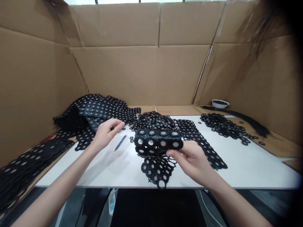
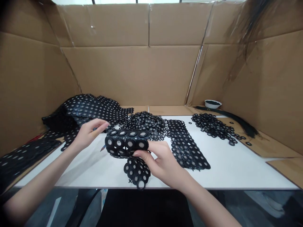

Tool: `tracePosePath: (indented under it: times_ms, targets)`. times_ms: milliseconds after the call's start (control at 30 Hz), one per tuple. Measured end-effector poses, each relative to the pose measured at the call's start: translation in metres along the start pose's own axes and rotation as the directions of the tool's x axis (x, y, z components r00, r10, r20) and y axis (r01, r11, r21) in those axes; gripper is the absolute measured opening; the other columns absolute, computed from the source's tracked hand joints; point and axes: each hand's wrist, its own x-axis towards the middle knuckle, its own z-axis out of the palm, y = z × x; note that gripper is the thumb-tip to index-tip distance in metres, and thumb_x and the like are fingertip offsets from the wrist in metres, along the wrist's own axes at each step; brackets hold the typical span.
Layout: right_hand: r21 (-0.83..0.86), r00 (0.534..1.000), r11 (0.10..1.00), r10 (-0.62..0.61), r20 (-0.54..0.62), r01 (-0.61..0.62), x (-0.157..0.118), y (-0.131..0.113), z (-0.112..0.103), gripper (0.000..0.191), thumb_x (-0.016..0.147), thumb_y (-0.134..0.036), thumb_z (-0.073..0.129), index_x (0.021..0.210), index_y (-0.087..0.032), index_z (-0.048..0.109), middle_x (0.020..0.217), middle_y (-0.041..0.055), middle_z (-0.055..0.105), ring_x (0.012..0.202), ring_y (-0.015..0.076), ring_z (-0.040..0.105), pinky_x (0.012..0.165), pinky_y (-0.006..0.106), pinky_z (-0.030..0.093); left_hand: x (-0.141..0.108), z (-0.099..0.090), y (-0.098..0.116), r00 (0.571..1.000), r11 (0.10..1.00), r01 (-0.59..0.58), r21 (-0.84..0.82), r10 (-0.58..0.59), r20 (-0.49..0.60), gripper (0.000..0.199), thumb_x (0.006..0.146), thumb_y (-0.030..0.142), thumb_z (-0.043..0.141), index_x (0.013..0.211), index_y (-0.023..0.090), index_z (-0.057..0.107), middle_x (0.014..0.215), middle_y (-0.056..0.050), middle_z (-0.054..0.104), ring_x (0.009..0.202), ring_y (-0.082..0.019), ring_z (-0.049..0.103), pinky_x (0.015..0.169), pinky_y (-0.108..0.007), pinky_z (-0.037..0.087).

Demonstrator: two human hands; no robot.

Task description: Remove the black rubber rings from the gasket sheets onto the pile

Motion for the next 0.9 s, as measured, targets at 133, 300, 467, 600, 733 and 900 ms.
tracePosePath:
  times_ms: [133, 300, 467, 600, 733, 900]
  targets:
    - [0.003, 1.0, 1.0, 0.025, -0.017, -0.025, -0.001, 0.002, 0.0, 0.028, 0.092, -0.023, 0.053, 0.065, -0.017, 0.051, 0.054, -0.0027, 0.05, 0.049, 0.0089, 0.043, 0.049, 0.022, 0.033, 0.002, 0.015, -0.035, 0.925, 0.949, 0.183, 0.255, -0.254, 0.281, 0.044, 0.08, 0.057, 0.049, 0.092, 0.017, 0.063, 0.09, -0.005, 0.064, 0.082, -0.019, 0.058, 0.066, -0.024, 0.04]
    - [-0.045, 0.999, 0.999, -0.005, -0.048, 0.002, -0.002, 0.007, 0.0, 0.029, 0.092, -0.023, 0.053, 0.063, -0.018, 0.052, 0.054, -0.0011, 0.05, 0.05, 0.0111, 0.045, 0.05, 0.024, 0.035, 0.001, 0.029, -0.048, 0.898, 0.93, 0.204, 0.307, -0.302, 0.319, 0.043, 0.071, 0.054, 0.058, 0.09, 0.016, 0.061, 0.088, -0.007, 0.064, 0.08, -0.02, 0.059, 0.066, -0.022, 0.038]
    - [-0.039, 0.999, 0.999, -0.019, -0.045, 0.017, -0.003, 0.008, 0.003, 0.033, 0.091, -0.023, 0.053, 0.059, -0.018, 0.045, 0.051, -0.0022, 0.044, 0.048, 0.0097, 0.039, 0.047, 0.023, 0.031, 0.006, 0.032, -0.056, 0.872, 0.922, 0.201, 0.33, -0.322, 0.368, 0.039, 0.071, 0.052, 0.058, 0.087, 0.017, 0.062, 0.086, -0.005, 0.065, 0.078, -0.02, 0.06, 0.063, -0.022, 0.036]
    - [-0.036, 0.999, 0.999, -0.006, -0.049, 0.004, -0.003, 0.005, 0.003, 0.036, 0.091, -0.023, 0.054, 0.058, -0.017, 0.041, 0.051, -0.003, 0.041, 0.048, 0.0088, 0.037, 0.048, 0.023, 0.03, 0.006, 0.035, -0.055, 0.869, 0.923, 0.201, 0.329, -0.323, 0.376, 0.034, 0.074, 0.048, 0.054, 0.087, 0.017, 0.063, 0.086, -0.005, 0.066, 0.08, -0.02, 0.06, 0.064, -0.022, 0.035]
    - [0.002, 0.999, 1.0, 0.004, -0.042, -0.004, -0.002, 0.0, 0.0, 0.031, 0.091, -0.022, 0.053, 0.061, -0.017, 0.045, 0.052, -0.0032, 0.044, 0.048, 0.0086, 0.039, 0.048, 0.022, 0.03, 0.006, 0.037, -0.055, 0.88, 0.928, 0.199, 0.314, -0.31, 0.359, 0.031, 0.075, 0.044, 0.054, 0.086, 0.017, 0.064, 0.094, -0.005, 0.067, 0.086, -0.022, 0.06, 0.068, -0.023, 0.036]
    - [0.047, 0.999, 0.998, -0.028, -0.041, 0.03, -0.002, 0.0, -0.001, 0.028, 0.09, -0.018, 0.055, 0.063, -0.017, 0.047, 0.053, -0.003, 0.046, 0.049, 0.0092, 0.04, 0.048, 0.023, 0.03, 0.007, 0.037, -0.057, 0.894, 0.947, 0.188, 0.262, -0.275, 0.353, 0.03, 0.073, 0.043, 0.056, 0.083, 0.017, 0.064, 0.089, -0.005, 0.067, 0.081, -0.022, 0.06, 0.065, -0.024, 0.037]
